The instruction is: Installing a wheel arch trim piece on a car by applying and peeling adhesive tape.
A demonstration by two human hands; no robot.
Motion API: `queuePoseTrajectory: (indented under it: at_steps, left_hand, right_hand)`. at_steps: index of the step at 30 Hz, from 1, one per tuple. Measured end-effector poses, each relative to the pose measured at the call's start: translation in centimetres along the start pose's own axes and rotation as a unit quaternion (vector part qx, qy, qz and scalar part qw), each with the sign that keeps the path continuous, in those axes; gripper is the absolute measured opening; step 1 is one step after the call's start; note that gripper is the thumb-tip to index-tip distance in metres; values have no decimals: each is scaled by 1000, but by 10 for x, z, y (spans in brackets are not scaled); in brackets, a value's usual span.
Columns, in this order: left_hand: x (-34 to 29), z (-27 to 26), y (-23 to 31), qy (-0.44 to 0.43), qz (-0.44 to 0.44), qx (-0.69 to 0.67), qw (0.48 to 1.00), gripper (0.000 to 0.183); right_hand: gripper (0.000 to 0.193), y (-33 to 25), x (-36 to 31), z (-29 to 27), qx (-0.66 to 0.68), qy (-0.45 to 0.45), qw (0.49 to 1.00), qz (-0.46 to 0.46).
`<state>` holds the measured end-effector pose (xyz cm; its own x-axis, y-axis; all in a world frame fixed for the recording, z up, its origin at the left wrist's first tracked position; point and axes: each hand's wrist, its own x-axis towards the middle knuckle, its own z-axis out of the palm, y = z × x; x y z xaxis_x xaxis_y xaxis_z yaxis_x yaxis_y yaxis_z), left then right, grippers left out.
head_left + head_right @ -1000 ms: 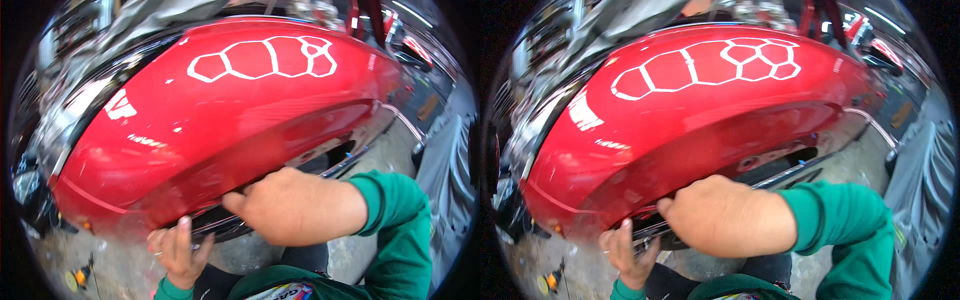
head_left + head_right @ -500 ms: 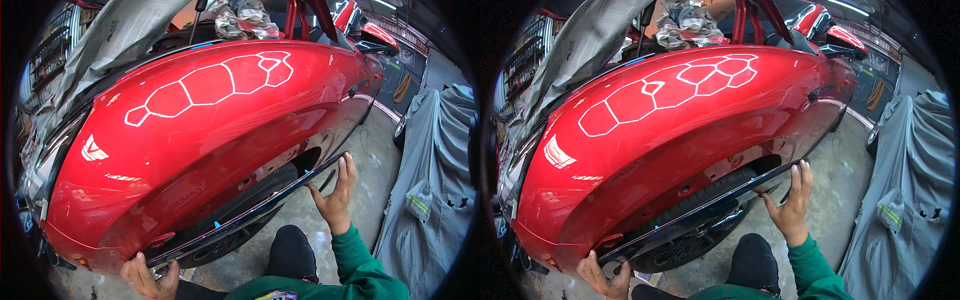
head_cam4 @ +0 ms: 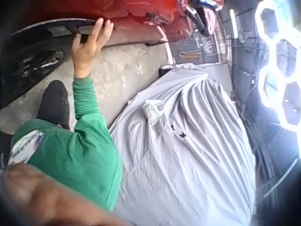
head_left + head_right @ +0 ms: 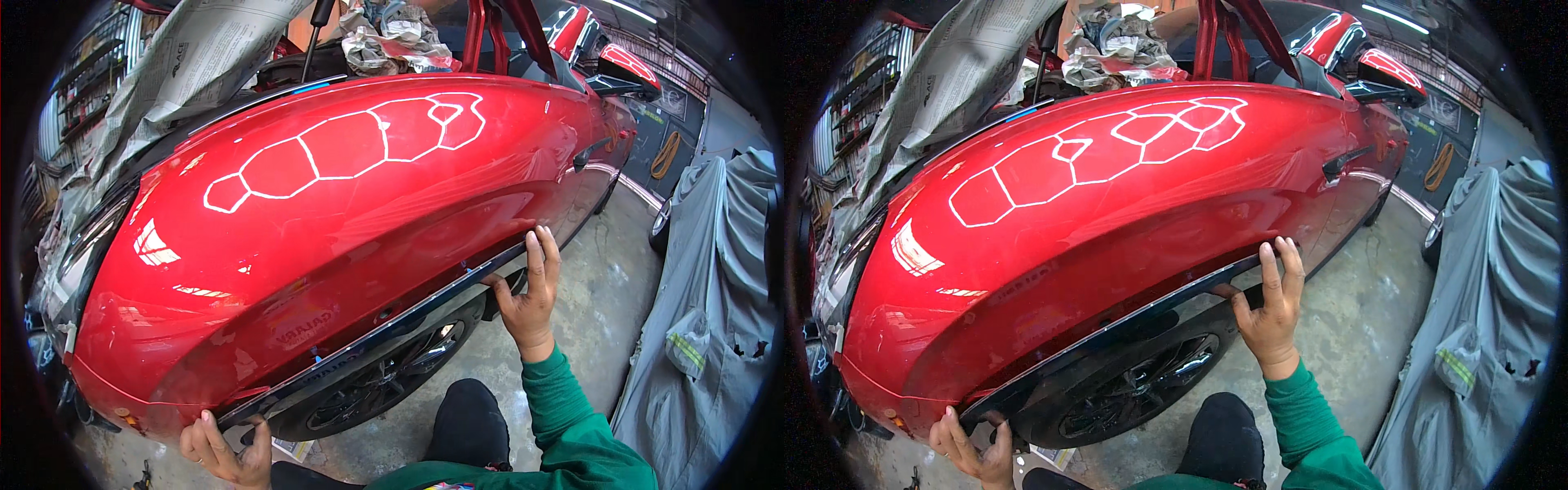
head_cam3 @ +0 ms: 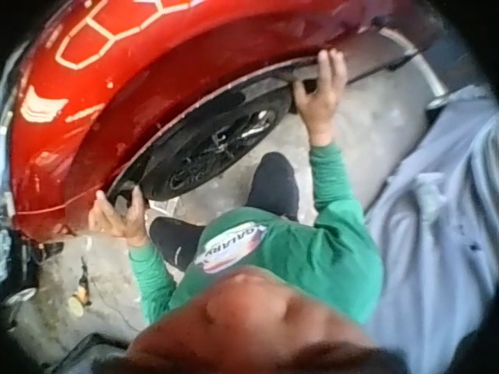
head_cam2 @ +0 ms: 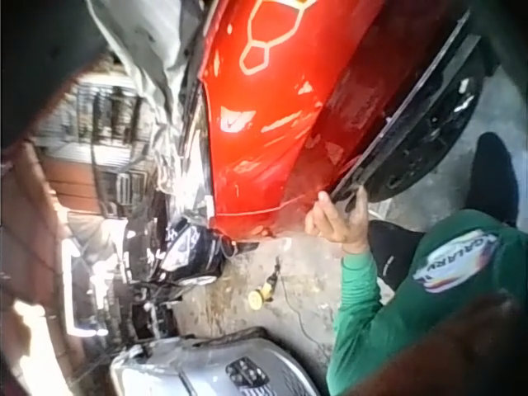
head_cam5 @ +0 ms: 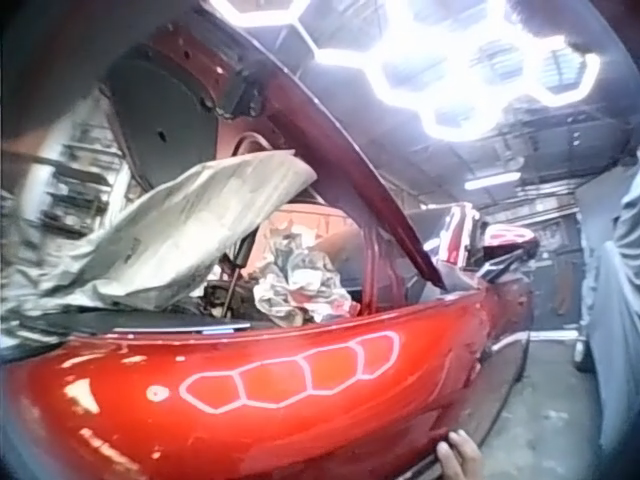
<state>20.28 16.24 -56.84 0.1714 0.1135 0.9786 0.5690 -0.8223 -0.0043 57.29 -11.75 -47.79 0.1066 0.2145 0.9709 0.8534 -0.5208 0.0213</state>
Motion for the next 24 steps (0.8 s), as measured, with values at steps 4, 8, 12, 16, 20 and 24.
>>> queuePoseTrajectory:
  at_steps: [4, 8, 12, 16, 20, 24]
  left_hand:
    - [-5, 5, -6, 10, 5, 13, 1000, 78]
    - [-8, 8, -13, 11, 10, 5, 1000, 81]
    - [-5, 9, -18, 17, 40, -11, 999, 83]
    - [-3, 14, -15, 11, 34, -49, 998, 87]
    - [-5, 24, -15, 36, 28, -48, 998, 89]
    - [-6, 27, -13, 44, 17, -36, 998, 96]
  right_hand:
    - [93, -1, -2, 2, 9, 5, 1000, 17]
    - [90, -3, -5, 4, 7, -7, 1000, 18]
    - [89, -1, -6, 4, -27, -1, 1000, 12]
    - [86, 8, -6, 6, -27, 5, 999, 33]
    - [85, 9, -11, 10, -36, 2, 999, 29]
    - [85, 11, -14, 7, -34, -23, 999, 32]
